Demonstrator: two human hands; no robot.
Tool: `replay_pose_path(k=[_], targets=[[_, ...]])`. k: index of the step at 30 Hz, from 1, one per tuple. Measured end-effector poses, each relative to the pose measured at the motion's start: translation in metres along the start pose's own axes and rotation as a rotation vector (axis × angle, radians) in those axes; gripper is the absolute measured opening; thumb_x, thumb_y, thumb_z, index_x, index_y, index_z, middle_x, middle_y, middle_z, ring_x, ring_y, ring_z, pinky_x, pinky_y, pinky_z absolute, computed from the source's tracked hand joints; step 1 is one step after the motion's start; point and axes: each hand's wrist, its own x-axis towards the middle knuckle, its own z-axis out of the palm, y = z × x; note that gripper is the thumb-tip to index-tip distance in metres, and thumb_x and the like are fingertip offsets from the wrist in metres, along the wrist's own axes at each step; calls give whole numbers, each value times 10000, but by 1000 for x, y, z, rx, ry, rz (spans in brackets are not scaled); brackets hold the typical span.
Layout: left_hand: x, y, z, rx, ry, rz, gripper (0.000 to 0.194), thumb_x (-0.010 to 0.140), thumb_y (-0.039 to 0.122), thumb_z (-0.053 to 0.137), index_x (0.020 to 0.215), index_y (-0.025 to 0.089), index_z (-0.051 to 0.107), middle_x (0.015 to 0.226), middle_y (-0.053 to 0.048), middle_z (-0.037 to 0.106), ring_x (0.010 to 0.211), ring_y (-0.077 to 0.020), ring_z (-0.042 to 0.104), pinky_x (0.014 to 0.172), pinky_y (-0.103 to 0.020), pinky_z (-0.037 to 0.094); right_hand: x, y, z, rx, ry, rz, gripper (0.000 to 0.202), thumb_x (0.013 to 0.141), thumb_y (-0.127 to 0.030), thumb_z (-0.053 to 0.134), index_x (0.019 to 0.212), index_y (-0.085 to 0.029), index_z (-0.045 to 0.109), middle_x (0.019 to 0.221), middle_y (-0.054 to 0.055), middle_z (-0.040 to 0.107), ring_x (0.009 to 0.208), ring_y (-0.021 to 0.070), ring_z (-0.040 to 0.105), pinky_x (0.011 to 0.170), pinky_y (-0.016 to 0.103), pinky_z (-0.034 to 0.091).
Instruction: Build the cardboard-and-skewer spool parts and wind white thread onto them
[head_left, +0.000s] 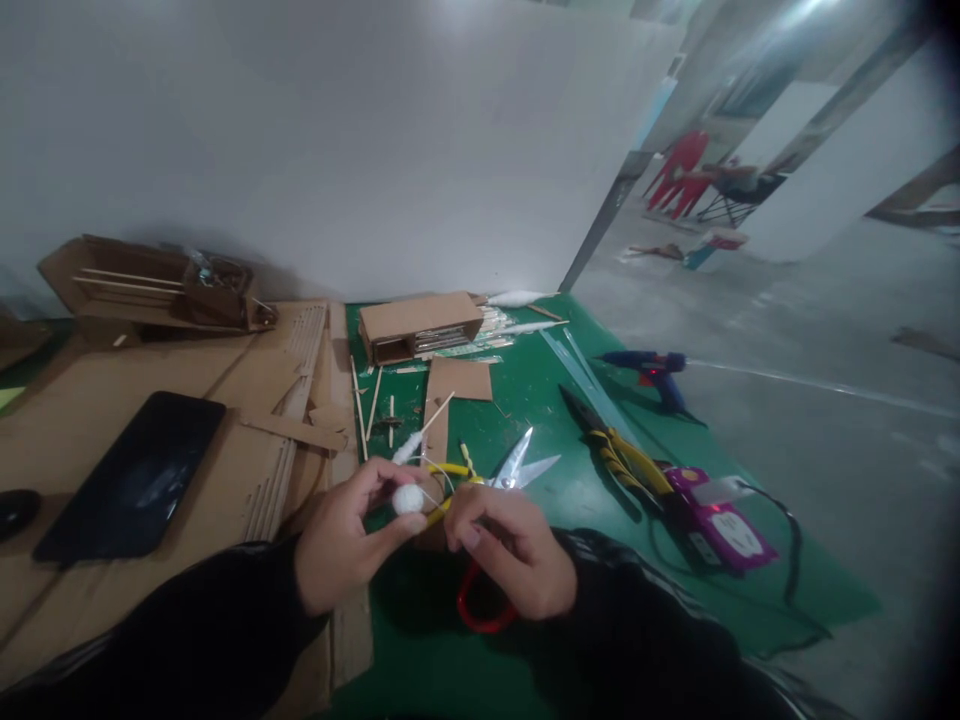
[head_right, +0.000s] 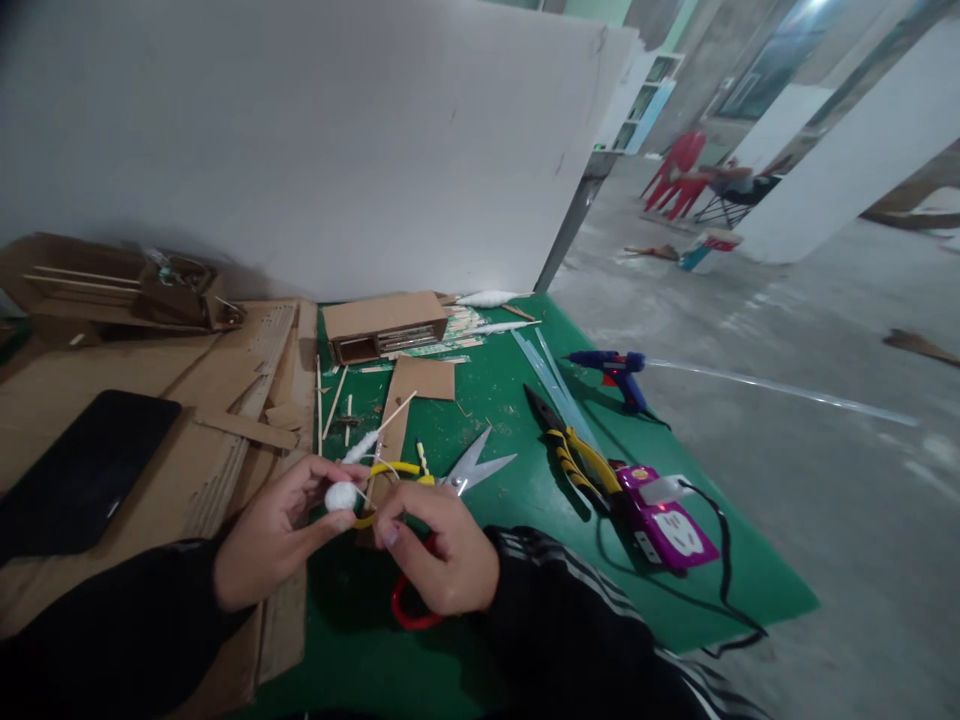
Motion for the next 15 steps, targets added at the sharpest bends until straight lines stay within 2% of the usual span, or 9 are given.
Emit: replay_pose_path(k=[2,5,11,15], targets=[[0,-2,1,-74,-8,-23,216,859,275,643,1018,210,512,1008,-55,684,934,-178,656,812,-290,516,0,0,1,9,-16,15,197,943,-235,439,823,-168,580,704,51,598,649,151,544,620,285,437],[1,-4,2,-68,60,-42,268,824,280,690,1027,207,532,904,-27,691,824,-157,660,726,-251,516,0,0,3,27,-29,31,207,940,-238,444,815,-157,588,705,59,605,657,152,557,626,281,444],[3,-8,-2,95,113,-72,290,819,361,688,1063,207,661,1015,-60,731,905,-204,684,791,-300,544,-3,1,10,42,-89,57,231,930,-241,457,808,-128,617,713,89,647,682,165,604,656,286,463],[4,-8,0,371,49,8,319,864,373,628,1153,245,670,1140,-54,708,1044,-225,646,933,-352,494,-5,2,13,13,-98,32,216,912,-206,466,810,-120,636,735,103,672,695,164,625,677,282,474]])
